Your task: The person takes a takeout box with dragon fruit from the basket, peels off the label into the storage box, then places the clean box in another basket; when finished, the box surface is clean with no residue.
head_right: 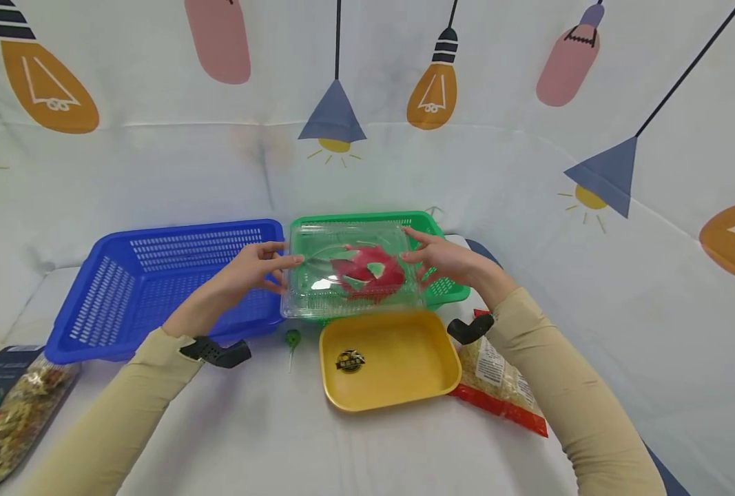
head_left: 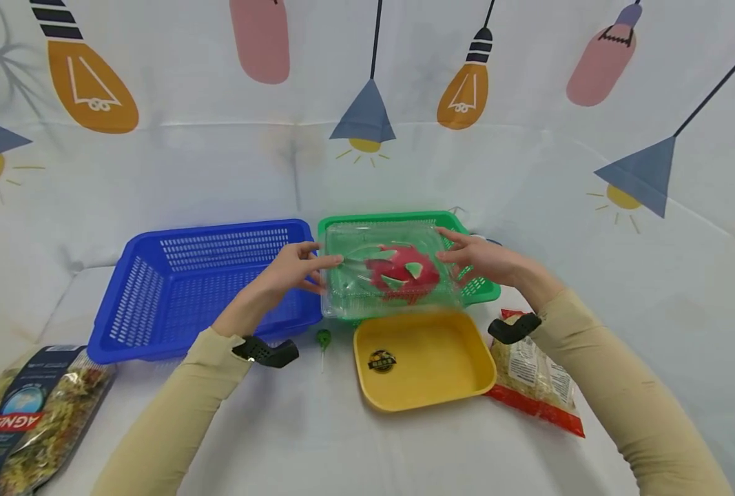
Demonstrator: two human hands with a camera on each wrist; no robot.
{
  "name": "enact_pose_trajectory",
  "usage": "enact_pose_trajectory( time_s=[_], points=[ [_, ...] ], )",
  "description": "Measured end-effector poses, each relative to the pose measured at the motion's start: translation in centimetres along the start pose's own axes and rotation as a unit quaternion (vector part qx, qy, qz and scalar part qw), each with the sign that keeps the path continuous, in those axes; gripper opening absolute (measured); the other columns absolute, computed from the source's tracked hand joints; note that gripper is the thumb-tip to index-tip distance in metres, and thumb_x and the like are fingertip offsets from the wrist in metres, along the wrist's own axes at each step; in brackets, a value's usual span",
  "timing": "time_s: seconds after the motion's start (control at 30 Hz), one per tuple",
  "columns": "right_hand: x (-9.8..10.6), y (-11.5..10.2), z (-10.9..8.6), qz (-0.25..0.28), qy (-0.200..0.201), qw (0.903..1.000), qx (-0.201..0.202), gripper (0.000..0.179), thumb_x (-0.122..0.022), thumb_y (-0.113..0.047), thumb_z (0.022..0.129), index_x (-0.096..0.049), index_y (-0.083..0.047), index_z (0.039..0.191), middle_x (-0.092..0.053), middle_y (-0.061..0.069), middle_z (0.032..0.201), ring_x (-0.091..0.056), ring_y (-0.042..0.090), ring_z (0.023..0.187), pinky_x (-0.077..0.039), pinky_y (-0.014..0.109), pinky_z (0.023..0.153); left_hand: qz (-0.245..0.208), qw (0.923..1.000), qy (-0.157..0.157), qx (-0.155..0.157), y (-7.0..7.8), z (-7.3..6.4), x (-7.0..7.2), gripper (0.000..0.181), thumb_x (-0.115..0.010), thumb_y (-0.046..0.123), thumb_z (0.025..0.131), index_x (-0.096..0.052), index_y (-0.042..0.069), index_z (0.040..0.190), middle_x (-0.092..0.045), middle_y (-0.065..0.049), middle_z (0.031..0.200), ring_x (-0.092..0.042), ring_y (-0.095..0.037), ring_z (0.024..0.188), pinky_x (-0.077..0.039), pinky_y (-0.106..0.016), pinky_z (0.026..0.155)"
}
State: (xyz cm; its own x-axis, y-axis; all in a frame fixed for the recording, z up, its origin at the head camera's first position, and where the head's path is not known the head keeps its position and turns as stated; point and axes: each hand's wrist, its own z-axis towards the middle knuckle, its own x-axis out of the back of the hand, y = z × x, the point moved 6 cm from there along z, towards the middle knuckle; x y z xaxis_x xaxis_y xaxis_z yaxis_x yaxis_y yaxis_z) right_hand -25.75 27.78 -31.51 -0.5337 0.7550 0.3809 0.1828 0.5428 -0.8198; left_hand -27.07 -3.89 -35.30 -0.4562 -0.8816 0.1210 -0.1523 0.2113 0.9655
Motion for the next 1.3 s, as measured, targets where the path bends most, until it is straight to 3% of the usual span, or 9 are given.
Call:
enact_pose_trajectory(
  time_s=[0.13,0.4,0.63,0.8,1.0,1.07,1.17,1.3],
  points=[
    [0.8,-0.1,0.8,-0.005,0.008,0.9999,-0.007,0.077,-0.051,-0.029,0.106,0.002,-0.027,0.162,-0.029,0.027,0.148,-0.058,0.027,0.086,-0.057,0.045,0.086,0.003,0.9999,-0.005,0.011,0.2,1.3,0.2,0.084,-0.069,0.036,0.095,-0.022,0.005,0.158,-0.055,-0.022,0.138,-0.069,-0.014,0.074,-0.059,-0.042,0.084],
    [2.0,0.0,2.0,-0.013,0.026,0.9994,-0.02,0.075,-0.05,-0.026,0.106,-0.001,-0.024,0.162,-0.027,0.029,0.151,-0.058,0.026,0.087,-0.056,0.048,0.09,0.012,0.9994,-0.004,0.033,0.1,3.3,0.2,0.084,-0.069,0.036,0.095,-0.024,0.002,0.157,-0.052,-0.019,0.144,-0.071,-0.023,0.092,-0.059,-0.041,0.085],
    [2.7,0.6,3.0,-0.022,0.032,0.9984,-0.04,0.075,-0.05,-0.027,0.106,0.001,-0.026,0.162,-0.017,0.029,0.158,-0.058,0.034,0.104,-0.053,0.05,0.095,0.029,0.9982,-0.015,0.05,-0.5,4.9,0.0,0.085,-0.068,0.035,0.096,-0.022,-0.002,0.156,-0.044,-0.023,0.15,-0.068,-0.032,0.107,-0.058,-0.043,0.088],
    [3.0,1.4,3.9,-0.001,0.03,0.9981,-0.053,0.074,-0.049,-0.024,0.107,0.0,-0.026,0.162,-0.01,0.027,0.162,-0.052,0.042,0.118,-0.049,0.053,0.1,0.05,0.9972,-0.004,0.055,-0.6,5.6,-0.4,0.084,-0.065,0.031,0.098,-0.016,-0.003,0.157,-0.053,-0.029,0.138,-0.069,-0.033,0.101,-0.058,-0.041,0.086],
    [3.1,2.7,5.0,0.021,0.038,0.9964,-0.073,0.07,-0.047,-0.019,0.107,-0.005,-0.021,0.163,-0.004,0.02,0.166,-0.04,0.048,0.134,-0.044,0.056,0.105,0.082,0.9945,0.01,0.065,-0.7,6.2,-1.3,0.081,-0.06,0.028,0.101,-0.01,-0.002,0.158,-0.061,-0.033,0.125,-0.065,-0.039,0.112,-0.059,-0.035,0.082],
    [3.2,3.3,5.3,0.021,0.047,0.9956,-0.079,0.069,-0.047,-0.019,0.107,-0.007,-0.021,0.163,-0.006,0.019,0.166,-0.042,0.047,0.129,-0.044,0.055,0.106,0.109,0.9922,0.011,0.061,-0.7,6.4,-1.8,0.077,-0.058,0.027,0.102,-0.013,-0.002,0.158,-0.063,-0.032,0.121,-0.067,-0.038,0.108,-0.059,-0.035,0.081],
    [3.2,4.2,5.6,0.022,0.062,0.9938,-0.089,0.067,-0.047,-0.018,0.107,-0.011,-0.021,0.162,-0.007,0.016,0.167,-0.047,0.041,0.117,-0.045,0.054,0.105,0.167,0.9848,0.014,0.046,-0.7,6.7,-2.6,0.07,-0.056,0.026,0.103,-0.02,-0.003,0.156,-0.067,-0.028,0.113,-0.072,-0.029,0.088,-0.059,-0.033,0.078],
    [3.1,5.3,6.1,0.017,0.064,0.9929,-0.099,0.066,-0.045,-0.017,0.107,-0.01,-0.02,0.162,-0.007,0.016,0.167,-0.051,0.033,0.103,-0.048,0.051,0.101,0.245,0.9688,0.013,0.035,-0.6,6.9,-3.6,0.063,-0.052,0.023,0.105,-0.026,-0.005,0.154,-0.063,-0.027,0.119,-0.058,-0.013,0.059,-0.054,-0.028,0.067]
  ],
)
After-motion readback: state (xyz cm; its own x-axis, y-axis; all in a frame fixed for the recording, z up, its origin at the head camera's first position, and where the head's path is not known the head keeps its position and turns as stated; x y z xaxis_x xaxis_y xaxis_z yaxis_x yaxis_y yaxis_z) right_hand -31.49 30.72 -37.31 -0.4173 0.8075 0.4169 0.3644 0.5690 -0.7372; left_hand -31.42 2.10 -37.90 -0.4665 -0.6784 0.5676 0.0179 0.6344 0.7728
